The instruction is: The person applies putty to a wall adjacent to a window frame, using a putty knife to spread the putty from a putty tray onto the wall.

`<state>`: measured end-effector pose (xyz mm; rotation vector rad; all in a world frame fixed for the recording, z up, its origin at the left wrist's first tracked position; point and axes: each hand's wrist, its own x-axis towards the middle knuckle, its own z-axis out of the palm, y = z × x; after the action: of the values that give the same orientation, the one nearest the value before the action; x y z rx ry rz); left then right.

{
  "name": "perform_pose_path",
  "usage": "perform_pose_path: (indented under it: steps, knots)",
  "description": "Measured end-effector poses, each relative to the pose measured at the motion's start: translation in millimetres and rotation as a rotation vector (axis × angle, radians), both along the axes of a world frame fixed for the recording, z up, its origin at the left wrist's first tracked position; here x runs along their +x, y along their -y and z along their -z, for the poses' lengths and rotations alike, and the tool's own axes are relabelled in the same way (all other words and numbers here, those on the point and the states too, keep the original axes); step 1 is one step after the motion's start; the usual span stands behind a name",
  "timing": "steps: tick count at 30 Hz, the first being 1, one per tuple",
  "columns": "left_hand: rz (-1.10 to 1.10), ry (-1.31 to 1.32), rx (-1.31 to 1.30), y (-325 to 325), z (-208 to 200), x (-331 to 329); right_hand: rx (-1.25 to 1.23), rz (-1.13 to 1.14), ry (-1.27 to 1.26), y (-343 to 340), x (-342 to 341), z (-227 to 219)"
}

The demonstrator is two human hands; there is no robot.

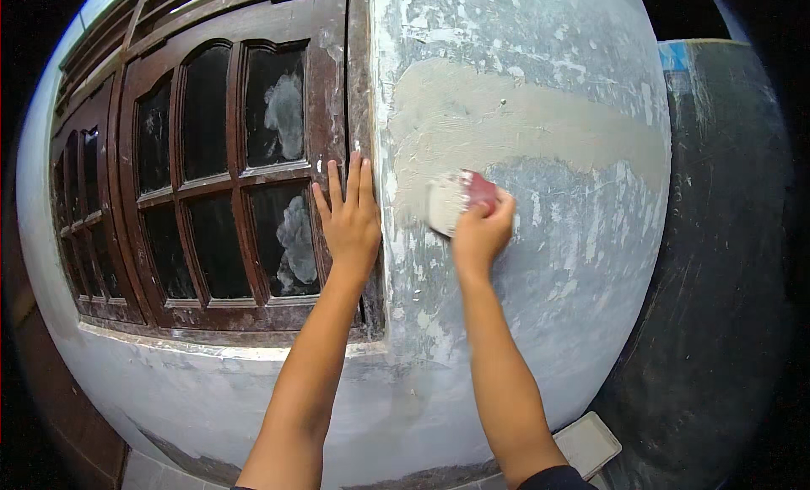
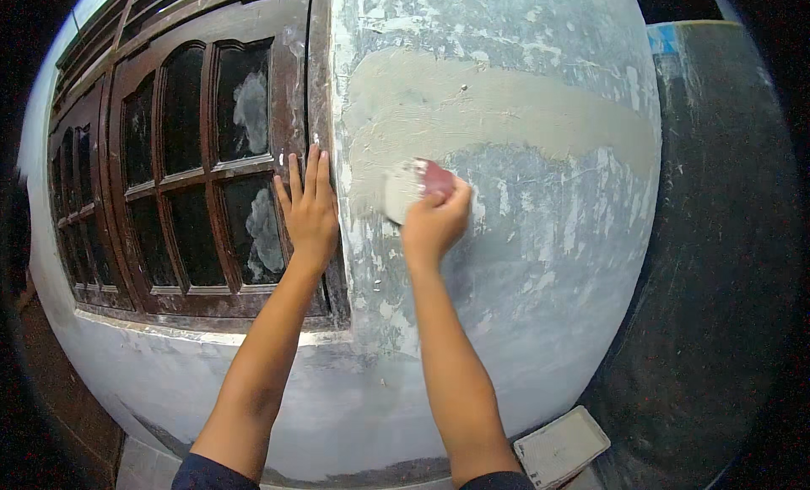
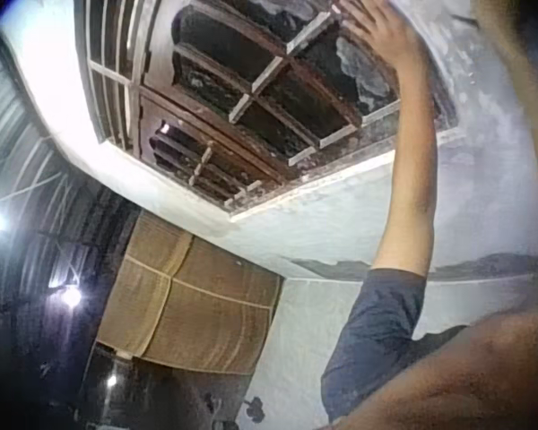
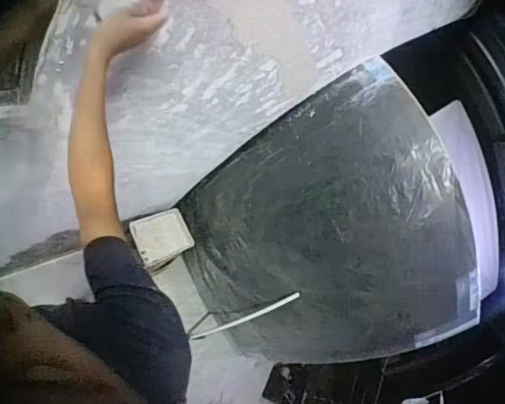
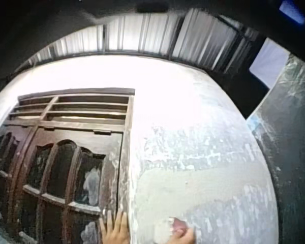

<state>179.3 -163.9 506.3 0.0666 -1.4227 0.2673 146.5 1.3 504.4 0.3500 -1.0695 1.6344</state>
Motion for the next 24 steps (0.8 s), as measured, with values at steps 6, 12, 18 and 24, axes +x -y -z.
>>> perform_pose_path:
  steps: [6, 12, 18, 24]
  knots:
    - [0.005, -0.019, -0.01, 0.5, -0.4, 2.4, -0.087, 0.01, 0.014, -16.1, 20.7, 1.9]
    - [0.0, -0.008, -0.007, -1.3, -0.5, 1.9, 0.113, 0.044, -0.069, 6.7, 11.8, -8.2]
    - [-0.017, -0.014, -0.015, -2.8, -1.3, 5.1, -0.086, 0.025, 0.038, -24.3, 6.2, 4.5]
    - [-0.079, -0.035, -0.014, -0.9, -1.2, 3.7, 0.056, 0.037, -0.102, -1.0, 8.5, -11.9]
